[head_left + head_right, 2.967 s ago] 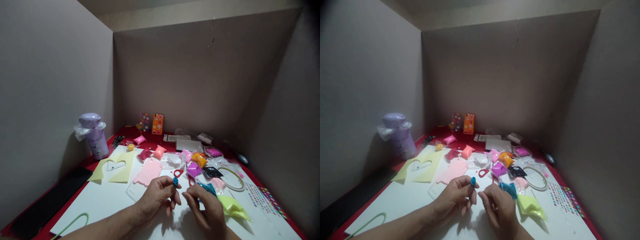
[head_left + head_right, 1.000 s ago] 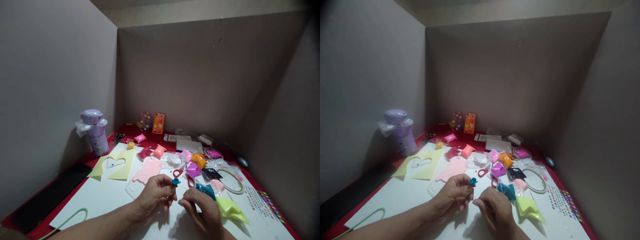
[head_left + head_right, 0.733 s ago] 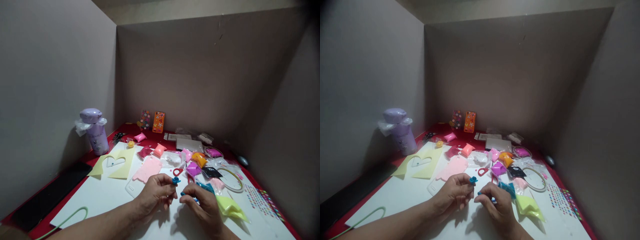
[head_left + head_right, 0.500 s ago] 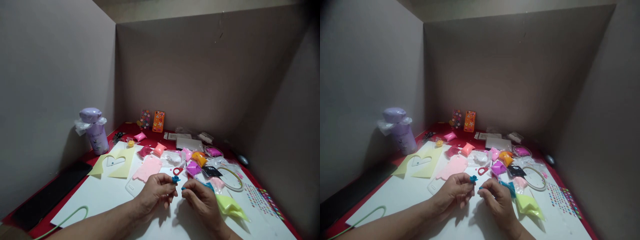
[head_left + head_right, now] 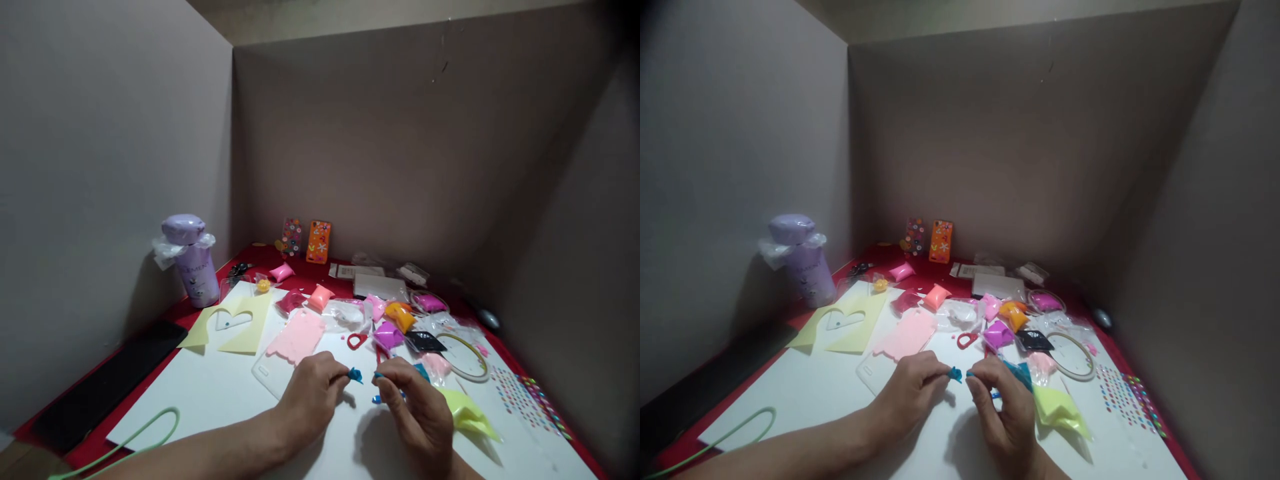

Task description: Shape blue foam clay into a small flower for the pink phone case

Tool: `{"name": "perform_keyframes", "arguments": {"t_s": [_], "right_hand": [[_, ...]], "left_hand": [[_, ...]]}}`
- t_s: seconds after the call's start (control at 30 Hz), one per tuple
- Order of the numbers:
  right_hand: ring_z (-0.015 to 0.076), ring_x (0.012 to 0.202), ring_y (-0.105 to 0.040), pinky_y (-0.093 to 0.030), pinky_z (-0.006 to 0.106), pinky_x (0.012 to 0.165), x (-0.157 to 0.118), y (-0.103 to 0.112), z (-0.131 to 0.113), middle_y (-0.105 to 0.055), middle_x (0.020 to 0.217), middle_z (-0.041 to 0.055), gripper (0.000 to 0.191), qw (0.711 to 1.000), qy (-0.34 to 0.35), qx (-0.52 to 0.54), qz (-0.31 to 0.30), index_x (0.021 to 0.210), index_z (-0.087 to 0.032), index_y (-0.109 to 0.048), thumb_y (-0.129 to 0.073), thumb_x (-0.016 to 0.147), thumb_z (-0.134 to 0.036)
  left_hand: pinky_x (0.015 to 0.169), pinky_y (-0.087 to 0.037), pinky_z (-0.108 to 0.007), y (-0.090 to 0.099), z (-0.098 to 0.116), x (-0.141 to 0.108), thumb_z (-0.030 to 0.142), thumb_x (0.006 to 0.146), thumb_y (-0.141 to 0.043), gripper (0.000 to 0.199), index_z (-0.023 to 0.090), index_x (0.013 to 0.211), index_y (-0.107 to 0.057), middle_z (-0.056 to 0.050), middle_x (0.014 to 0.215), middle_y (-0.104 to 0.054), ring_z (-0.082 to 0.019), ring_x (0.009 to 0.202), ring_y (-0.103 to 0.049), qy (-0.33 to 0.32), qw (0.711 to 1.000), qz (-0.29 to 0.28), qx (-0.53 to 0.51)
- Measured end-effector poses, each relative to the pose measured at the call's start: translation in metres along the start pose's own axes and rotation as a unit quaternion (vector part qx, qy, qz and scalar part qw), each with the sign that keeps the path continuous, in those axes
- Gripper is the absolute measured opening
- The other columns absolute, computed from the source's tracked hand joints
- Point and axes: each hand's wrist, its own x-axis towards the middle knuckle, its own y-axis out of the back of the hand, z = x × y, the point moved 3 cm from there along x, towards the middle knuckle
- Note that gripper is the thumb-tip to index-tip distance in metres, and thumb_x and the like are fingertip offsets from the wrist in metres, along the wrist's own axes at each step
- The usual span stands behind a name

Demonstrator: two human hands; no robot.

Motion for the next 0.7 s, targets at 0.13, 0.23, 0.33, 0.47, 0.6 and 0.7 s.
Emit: {"name": "perform_keyframes", "arguments": {"t_s": [0.13,0.23,0.33,0.47,0.6,0.7], "right_hand": [[0.0128,0.062,-0.054,-0.045,0.026,0.057,-0.002,0.0,0.006,-0.054,0.074,0.0025,0.013,1.0,-0.021,0.012,0.001,0.096,-0.018,-0.055,-0.045,0.089,-0.015],[0.0129,0.064,-0.054,-0.045,0.025,0.056,-0.001,0.0,0.005,-0.055,0.075,0.0028,0.012,1.0,-0.011,0.001,-0.004,0.095,-0.018,-0.056,-0.047,0.088,-0.014],[0.0134,0.066,-0.054,-0.047,0.025,0.055,0.0,0.0,0.002,-0.056,0.078,0.0042,0.012,1.0,-0.001,-0.001,-0.011,0.096,-0.018,-0.055,-0.048,0.087,-0.015],[0.0134,0.067,-0.054,-0.048,0.025,0.056,0.0,-0.001,0.002,-0.057,0.081,0.0055,0.012,1.0,-0.002,-0.001,-0.019,0.097,-0.018,-0.056,-0.05,0.086,-0.014],[0.0137,0.066,-0.054,-0.048,0.025,0.056,0.002,-0.002,0.003,-0.057,0.079,0.0053,0.014,0.999,0.004,-0.022,-0.025,0.098,-0.018,-0.056,-0.049,0.086,-0.014],[0.0133,0.064,-0.055,-0.047,0.025,0.056,0.005,-0.003,0.0,-0.057,0.077,0.0043,0.014,0.998,0.023,-0.031,-0.041,0.097,-0.018,-0.056,-0.048,0.087,-0.014]], "left_hand": [[0.056,-0.033,-0.026,-0.006,-0.003,-0.005,0.017,0.084,-0.047,0.022,0.016,0.073,-0.066,-0.006,0.071,-0.057,-0.015,0.062,-0.05,-0.054,0.985,-0.009,0.163],[0.055,-0.031,-0.027,-0.009,-0.005,-0.007,0.018,0.085,-0.047,0.022,0.016,0.072,-0.064,-0.006,0.07,-0.055,-0.015,0.06,-0.048,-0.064,0.973,-0.007,0.223],[0.055,-0.031,-0.028,-0.011,-0.004,-0.009,0.019,0.086,-0.045,0.022,0.016,0.075,-0.064,-0.008,0.074,-0.056,-0.017,0.062,-0.05,-0.05,0.958,-0.028,0.279],[0.057,-0.034,-0.029,-0.008,-0.001,-0.009,0.022,0.086,-0.044,0.021,0.015,0.08,-0.063,-0.009,0.08,-0.058,-0.019,0.067,-0.053,-0.032,0.954,-0.043,0.297],[0.06,-0.038,-0.03,-0.003,0.003,-0.008,0.016,0.086,-0.042,0.021,0.015,0.085,-0.063,-0.01,0.081,-0.059,-0.02,0.07,-0.055,-0.037,0.973,-0.014,0.226],[0.067,-0.041,-0.029,0.001,0.009,-0.009,0.015,0.086,-0.042,0.023,0.015,0.098,-0.062,-0.01,0.084,-0.061,-0.019,0.076,-0.057,-0.082,0.993,0.028,0.075]]}}
